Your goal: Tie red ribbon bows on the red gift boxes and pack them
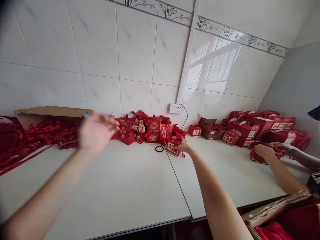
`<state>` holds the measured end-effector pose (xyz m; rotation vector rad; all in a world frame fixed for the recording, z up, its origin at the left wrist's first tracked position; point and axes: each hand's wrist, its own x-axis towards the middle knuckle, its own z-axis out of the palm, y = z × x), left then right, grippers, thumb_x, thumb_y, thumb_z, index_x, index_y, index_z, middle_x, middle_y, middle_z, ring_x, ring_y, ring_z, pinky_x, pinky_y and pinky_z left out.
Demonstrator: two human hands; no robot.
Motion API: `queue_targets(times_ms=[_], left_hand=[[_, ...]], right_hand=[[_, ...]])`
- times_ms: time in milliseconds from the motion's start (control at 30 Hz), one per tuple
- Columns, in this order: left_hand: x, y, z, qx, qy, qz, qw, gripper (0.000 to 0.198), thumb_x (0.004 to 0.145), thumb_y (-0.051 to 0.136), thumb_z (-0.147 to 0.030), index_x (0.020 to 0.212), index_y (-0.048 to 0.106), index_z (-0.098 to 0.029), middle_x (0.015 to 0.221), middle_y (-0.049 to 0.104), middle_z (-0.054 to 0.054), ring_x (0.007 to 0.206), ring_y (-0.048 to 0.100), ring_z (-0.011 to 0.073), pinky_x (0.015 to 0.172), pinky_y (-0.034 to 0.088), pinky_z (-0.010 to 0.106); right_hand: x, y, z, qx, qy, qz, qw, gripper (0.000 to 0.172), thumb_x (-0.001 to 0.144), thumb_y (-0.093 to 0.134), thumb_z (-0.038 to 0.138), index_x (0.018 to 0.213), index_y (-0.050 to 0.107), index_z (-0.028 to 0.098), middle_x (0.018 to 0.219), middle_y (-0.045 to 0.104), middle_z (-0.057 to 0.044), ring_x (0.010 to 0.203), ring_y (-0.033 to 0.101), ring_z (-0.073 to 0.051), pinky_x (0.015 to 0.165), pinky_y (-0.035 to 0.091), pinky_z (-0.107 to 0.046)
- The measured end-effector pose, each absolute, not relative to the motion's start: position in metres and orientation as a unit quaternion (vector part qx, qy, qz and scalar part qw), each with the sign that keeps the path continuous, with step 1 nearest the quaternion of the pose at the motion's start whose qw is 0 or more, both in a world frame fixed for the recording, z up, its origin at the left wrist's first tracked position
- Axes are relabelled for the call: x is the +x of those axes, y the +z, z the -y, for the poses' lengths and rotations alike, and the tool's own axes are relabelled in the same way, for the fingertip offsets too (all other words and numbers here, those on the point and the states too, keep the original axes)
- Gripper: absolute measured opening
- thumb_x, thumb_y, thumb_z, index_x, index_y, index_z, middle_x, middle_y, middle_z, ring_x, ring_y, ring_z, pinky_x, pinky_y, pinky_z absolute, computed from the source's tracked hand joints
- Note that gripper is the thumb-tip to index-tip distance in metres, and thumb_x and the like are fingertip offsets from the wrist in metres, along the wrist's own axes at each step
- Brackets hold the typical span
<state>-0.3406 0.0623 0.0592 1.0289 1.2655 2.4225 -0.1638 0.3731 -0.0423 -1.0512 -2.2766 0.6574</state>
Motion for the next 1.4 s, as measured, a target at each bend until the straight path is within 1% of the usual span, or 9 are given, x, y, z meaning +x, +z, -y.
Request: queue_targets(times_ms=[67, 200, 367, 500, 700, 933, 1067, 1233, 1400], left_hand=[[-0.340, 0.020, -0.080, 0.353, 0.770, -0.508, 0.156, 0.036, 0.075, 0.052, -0.048, 0.063, 0.058, -0.015, 0.068, 0.062, 0.005, 0.070, 0.062, 0.0189, 0.063, 0.049, 0.032], [-0.336, -0.057, -0.103, 0.331, 0.678, -0.633, 0.171, 0.031, 0.067, 0.055, -0.047, 0.069, 0.059, -0.016, 0.080, 0.066, 0.008, 0.085, 0.063, 0.0226, 0.071, 0.049, 0.033], [-0.336, -0.088, -0.097, 0.307, 0.687, -0.643, 0.145, 0.047, 0.073, 0.053, -0.049, 0.109, 0.053, -0.019, 0.122, 0.057, 0.012, 0.113, 0.054, 0.0237, 0.092, 0.044, 0.037], [-0.345, -0.095, -0.092, 0.349, 0.699, -0.610, 0.133, 0.082, 0.074, 0.052, -0.059, 0.140, 0.019, -0.024, 0.147, 0.029, 0.015, 0.129, 0.039, 0.0264, 0.099, 0.040, 0.040], [-0.351, -0.098, -0.090, 0.372, 0.675, -0.621, 0.142, 0.081, 0.074, 0.061, -0.045, 0.141, 0.020, -0.026, 0.145, 0.035, 0.011, 0.132, 0.036, 0.0254, 0.098, 0.044, 0.038], [-0.351, -0.088, -0.080, 0.480, 0.618, -0.598, 0.175, 0.082, 0.076, 0.056, -0.025, 0.145, 0.013, -0.027, 0.130, 0.054, 0.004, 0.121, 0.049, 0.0206, 0.105, 0.037, 0.037], [-0.355, -0.089, -0.078, 0.487, 0.601, -0.607, 0.183, 0.088, 0.074, 0.059, -0.027, 0.146, 0.008, -0.028, 0.136, 0.048, 0.004, 0.121, 0.049, 0.0225, 0.103, 0.039, 0.038], [-0.355, -0.087, -0.082, 0.471, 0.600, -0.626, 0.164, 0.070, 0.079, 0.055, -0.044, 0.142, 0.026, -0.031, 0.142, 0.041, 0.003, 0.129, 0.040, 0.0250, 0.099, 0.043, 0.035], [-0.350, -0.088, -0.089, 0.405, 0.615, -0.674, 0.061, 0.061, 0.082, 0.052, -0.042, 0.139, 0.033, -0.029, 0.141, 0.040, 0.006, 0.127, 0.041, 0.0234, 0.094, 0.045, 0.034]], right_hand=[[-0.163, -0.045, -0.374, -0.417, 0.258, 0.829, 0.267, 0.072, 0.052, 0.075, 0.024, 0.116, 0.044, 0.014, 0.115, 0.049, -0.015, 0.105, 0.054, -0.031, 0.087, 0.046, -0.041], [-0.161, -0.037, -0.353, -0.443, 0.251, 0.814, 0.281, 0.077, 0.056, 0.072, 0.034, 0.121, 0.036, 0.014, 0.118, 0.042, -0.017, 0.113, 0.047, -0.035, 0.090, 0.044, -0.044], [-0.197, -0.037, -0.272, -0.328, 0.222, 0.806, 0.440, 0.081, 0.060, 0.070, 0.037, 0.126, 0.027, 0.019, 0.123, 0.032, -0.017, 0.122, 0.034, -0.034, 0.098, 0.039, -0.046], [-0.242, -0.075, -0.207, -0.187, 0.236, 0.811, 0.501, 0.083, 0.064, 0.070, 0.038, 0.129, 0.020, 0.023, 0.121, 0.030, -0.016, 0.120, 0.032, -0.035, 0.095, 0.038, -0.054], [-0.245, -0.108, -0.200, -0.083, 0.297, 0.844, 0.439, 0.087, 0.066, 0.068, 0.050, 0.131, 0.020, 0.018, 0.120, 0.031, -0.017, 0.118, 0.036, -0.033, 0.095, 0.040, -0.056], [-0.218, -0.094, -0.217, -0.085, 0.461, 0.817, 0.335, 0.049, 0.082, 0.051, 0.046, 0.120, 0.031, 0.021, 0.093, 0.049, -0.005, 0.085, 0.054, -0.019, 0.065, 0.053, -0.034], [-0.223, -0.093, -0.218, -0.072, 0.446, 0.824, 0.343, 0.050, 0.081, 0.055, 0.042, 0.120, 0.033, 0.021, 0.097, 0.052, -0.007, 0.089, 0.054, -0.019, 0.067, 0.052, -0.033], [-0.224, -0.091, -0.220, -0.120, 0.459, 0.806, 0.353, 0.049, 0.081, 0.052, 0.047, 0.120, 0.037, 0.022, 0.097, 0.051, -0.007, 0.089, 0.054, -0.019, 0.067, 0.052, -0.033], [-0.223, -0.091, -0.214, -0.111, 0.500, 0.789, 0.340, 0.037, 0.078, 0.054, 0.051, 0.096, 0.039, 0.022, 0.100, 0.049, -0.006, 0.089, 0.054, -0.018, 0.067, 0.055, -0.035]])
